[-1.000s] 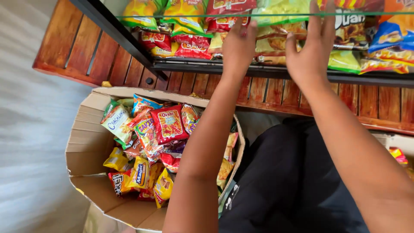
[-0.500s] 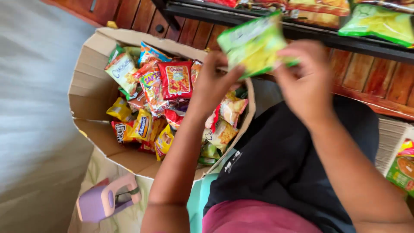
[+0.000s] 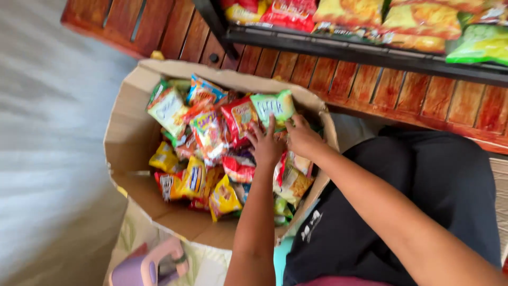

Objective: Organizing and stocking various snack bags from a cardboard box onto glass display shelves.

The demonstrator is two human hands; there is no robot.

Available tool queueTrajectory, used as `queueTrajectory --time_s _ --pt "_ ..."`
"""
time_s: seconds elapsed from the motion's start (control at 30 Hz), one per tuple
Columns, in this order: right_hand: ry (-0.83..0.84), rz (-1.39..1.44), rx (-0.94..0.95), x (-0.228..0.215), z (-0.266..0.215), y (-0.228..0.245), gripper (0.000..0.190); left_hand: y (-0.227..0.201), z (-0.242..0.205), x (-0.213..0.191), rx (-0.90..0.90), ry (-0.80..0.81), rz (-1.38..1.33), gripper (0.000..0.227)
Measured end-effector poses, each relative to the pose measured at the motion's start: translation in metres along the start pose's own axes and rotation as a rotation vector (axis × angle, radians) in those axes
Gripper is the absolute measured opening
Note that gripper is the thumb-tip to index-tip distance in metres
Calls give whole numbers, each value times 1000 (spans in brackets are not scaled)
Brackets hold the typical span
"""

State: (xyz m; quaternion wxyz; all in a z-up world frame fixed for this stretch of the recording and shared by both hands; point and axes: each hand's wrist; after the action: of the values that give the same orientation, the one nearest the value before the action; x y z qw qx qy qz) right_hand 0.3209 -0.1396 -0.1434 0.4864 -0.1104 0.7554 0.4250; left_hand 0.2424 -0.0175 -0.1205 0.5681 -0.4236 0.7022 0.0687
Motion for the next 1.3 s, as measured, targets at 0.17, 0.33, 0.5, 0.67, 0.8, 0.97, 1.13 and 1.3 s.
queueTrajectory --time_s 0.17,0.33,0.5,0.67,0.8,0.97,1.13,1.3 --pt "-3 -9 59 -14 15 -3 52 -16 11 -31 -50 165 80 80" --pt "-470 309 -54 -165 -27 35 10 -66 24 -52 2 -277 178 20" --pt "-1170 -42 -47 -284 -62 -41 30 -240 -10 -118 806 -538 -486 50" --pt "-1088 -127 -1 -306 -42 -146 35 -351 25 -82 761 -448 -359 50" --pt "-973 -124 -16 -302 -56 -143 31 -369 17 -84 615 -408 -230 39" --pt "-956 92 -71 -285 -127 -57 27 -302 -48 -111 682 -482 -314 27" --pt "-824 278 -97 -259 -159 40 19 -190 -117 -155 599 -350 -463 24" --pt "-499 368 -266 -175 -121 76 26 -72 -118 -150 98 1 -752 41"
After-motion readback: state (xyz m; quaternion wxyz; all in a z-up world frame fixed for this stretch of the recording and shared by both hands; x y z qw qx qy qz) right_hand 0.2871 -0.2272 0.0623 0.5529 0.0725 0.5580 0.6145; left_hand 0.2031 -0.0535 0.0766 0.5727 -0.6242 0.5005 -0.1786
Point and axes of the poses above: each hand's wrist, its own z-axis towards the middle knuckle, its own x-axis out of the palm, y = z × x, and after that the axes turned 1 degree about -x, right-handed
